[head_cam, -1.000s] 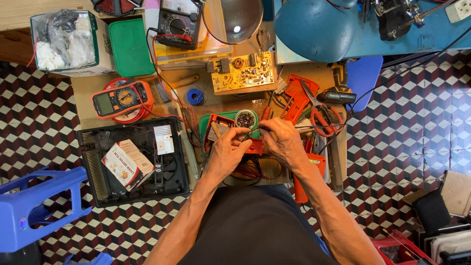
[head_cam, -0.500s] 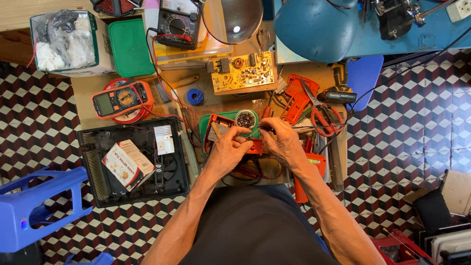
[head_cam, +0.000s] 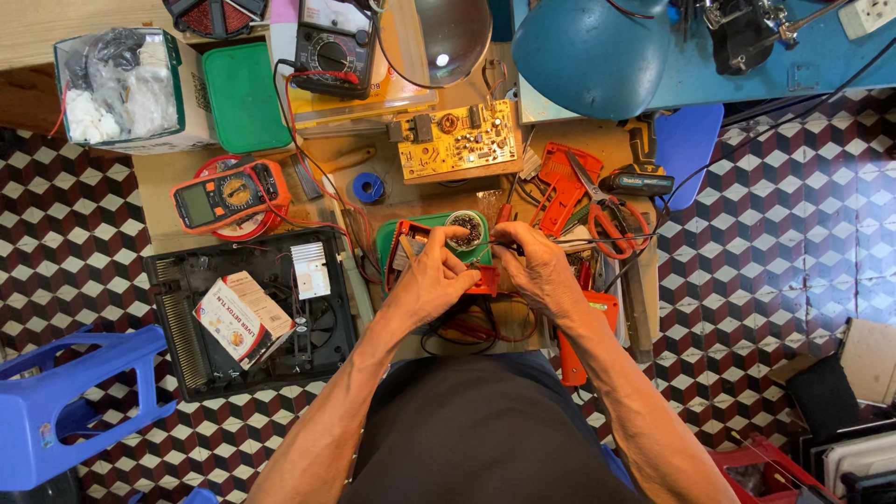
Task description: The person uses a heat gun to apply heat to a small electronic component held in a red plastic housing. They then use pliers to adjust wires and a screwdriver to tighten screws on the component. The person continues to manipulate the component and wires with their hands.
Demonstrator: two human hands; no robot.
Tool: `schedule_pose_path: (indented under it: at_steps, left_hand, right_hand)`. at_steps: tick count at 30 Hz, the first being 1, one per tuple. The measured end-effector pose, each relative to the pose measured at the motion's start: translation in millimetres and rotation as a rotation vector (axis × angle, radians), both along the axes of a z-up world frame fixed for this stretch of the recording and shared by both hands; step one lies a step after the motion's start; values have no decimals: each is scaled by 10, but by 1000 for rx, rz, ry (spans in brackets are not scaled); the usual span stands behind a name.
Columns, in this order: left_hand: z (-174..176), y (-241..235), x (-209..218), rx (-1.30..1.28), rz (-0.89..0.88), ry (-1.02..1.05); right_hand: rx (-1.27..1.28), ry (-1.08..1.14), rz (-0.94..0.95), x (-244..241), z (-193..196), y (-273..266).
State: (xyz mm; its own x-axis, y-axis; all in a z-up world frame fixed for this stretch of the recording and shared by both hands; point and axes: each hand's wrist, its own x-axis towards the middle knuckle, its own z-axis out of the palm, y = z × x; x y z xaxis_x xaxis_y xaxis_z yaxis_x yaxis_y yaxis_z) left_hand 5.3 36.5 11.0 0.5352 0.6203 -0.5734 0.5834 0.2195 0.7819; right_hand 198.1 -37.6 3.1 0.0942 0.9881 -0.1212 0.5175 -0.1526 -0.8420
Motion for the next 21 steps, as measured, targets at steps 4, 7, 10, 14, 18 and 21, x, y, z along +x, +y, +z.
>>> schedule_pose_path:
  at_steps: [4, 7, 10, 14, 18, 21]
  left_hand:
    - [-65, 101, 18, -100, -122, 16]
    - [-157, 216, 42, -157, -205, -32]
    - [-231, 347, 55, -307, -232, -78]
    - [-232, 538, 79, -497, -301, -106]
    - [-190, 674, 109, -586, -366, -43]
    - [-182, 716, 146, -612, -384, -49]
  right_hand:
    - [7, -15, 35, 16, 9, 8]
    - [-5, -22, 48, 28, 22, 23]
    - [4, 6, 52, 42, 30, 32]
    - [42, -1, 59, 52, 47, 44]
    - [61, -24, 34, 38, 39, 45]
    - [114, -62, 20, 37, 24, 30]
